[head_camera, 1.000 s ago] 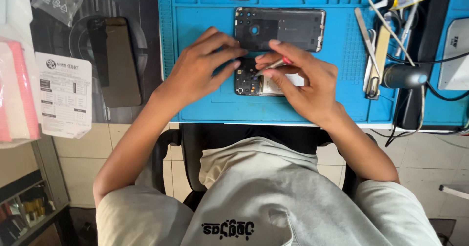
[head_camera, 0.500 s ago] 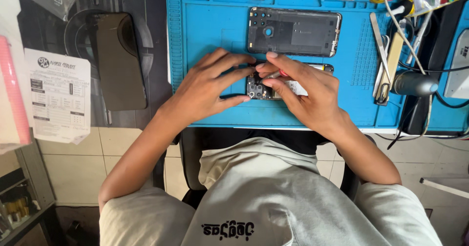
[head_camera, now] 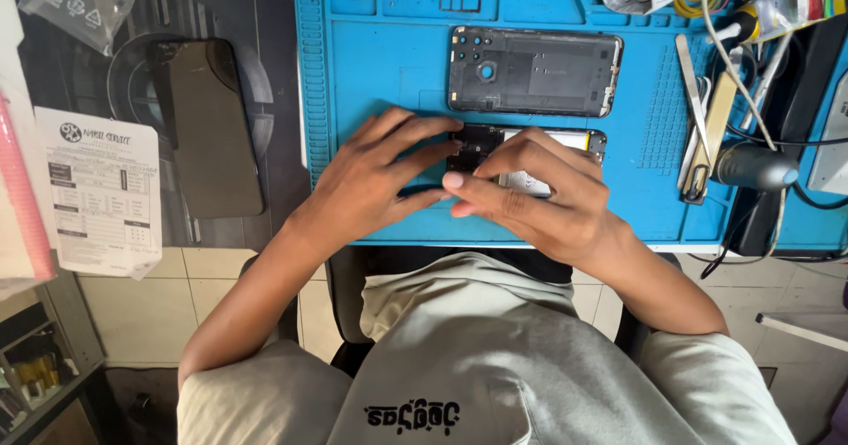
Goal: The person removes the SIM card tray from a blue smartphone, then uses a prying tool to separate the back cover. They open the device to reveal the internal components, including the battery and motherboard, and proceed to unscrew and remove a small internal bracket.
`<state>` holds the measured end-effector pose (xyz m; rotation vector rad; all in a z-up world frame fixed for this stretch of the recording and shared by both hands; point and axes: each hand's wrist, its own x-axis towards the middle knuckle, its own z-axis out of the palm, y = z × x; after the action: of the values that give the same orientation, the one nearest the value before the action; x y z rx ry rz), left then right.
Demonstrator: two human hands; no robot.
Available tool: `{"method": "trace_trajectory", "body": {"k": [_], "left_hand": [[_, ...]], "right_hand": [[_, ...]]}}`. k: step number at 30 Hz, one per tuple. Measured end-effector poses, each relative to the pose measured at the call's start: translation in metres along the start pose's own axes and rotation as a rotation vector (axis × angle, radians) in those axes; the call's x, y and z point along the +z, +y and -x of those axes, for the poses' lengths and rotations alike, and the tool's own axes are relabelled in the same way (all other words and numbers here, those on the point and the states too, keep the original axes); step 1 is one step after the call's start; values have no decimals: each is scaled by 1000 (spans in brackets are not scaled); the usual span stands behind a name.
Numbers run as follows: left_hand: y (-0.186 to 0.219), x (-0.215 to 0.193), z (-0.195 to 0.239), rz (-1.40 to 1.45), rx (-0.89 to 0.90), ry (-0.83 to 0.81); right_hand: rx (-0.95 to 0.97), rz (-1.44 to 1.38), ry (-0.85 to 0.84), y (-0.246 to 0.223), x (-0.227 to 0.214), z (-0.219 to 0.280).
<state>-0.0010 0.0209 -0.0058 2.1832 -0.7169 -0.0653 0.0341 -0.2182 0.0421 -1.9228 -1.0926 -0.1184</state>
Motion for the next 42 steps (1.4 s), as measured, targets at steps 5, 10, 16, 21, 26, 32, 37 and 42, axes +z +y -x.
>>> {"method": "trace_trajectory", "body": {"k": [5, 10, 16, 21, 26, 32, 37, 42], "left_hand": [[-1, 0, -2, 19, -13, -5], [0, 0, -3, 15, -20, -12], [-1, 0, -1, 13, -11, 4], [-2, 0, -1, 23, -24, 2], [-2, -1, -2, 24, -14, 3], [-1, -1, -1, 35, -21, 6], [-1, -1, -2, 30, -21, -1], [-1, -1, -2, 29, -17, 1]], "right_hand": [[35, -178, -37, 11, -3, 2], [61, -217, -104, 15, -7, 1], [-63, 44, 24, 15, 2, -3], [-81, 111, 37, 18, -3, -4], [-93, 125, 32, 19, -4, -5], [-103, 89, 20, 19, -5, -5], [-100, 82, 59, 22, -3, -4], [-122, 68, 34, 22, -4, -3]]}}
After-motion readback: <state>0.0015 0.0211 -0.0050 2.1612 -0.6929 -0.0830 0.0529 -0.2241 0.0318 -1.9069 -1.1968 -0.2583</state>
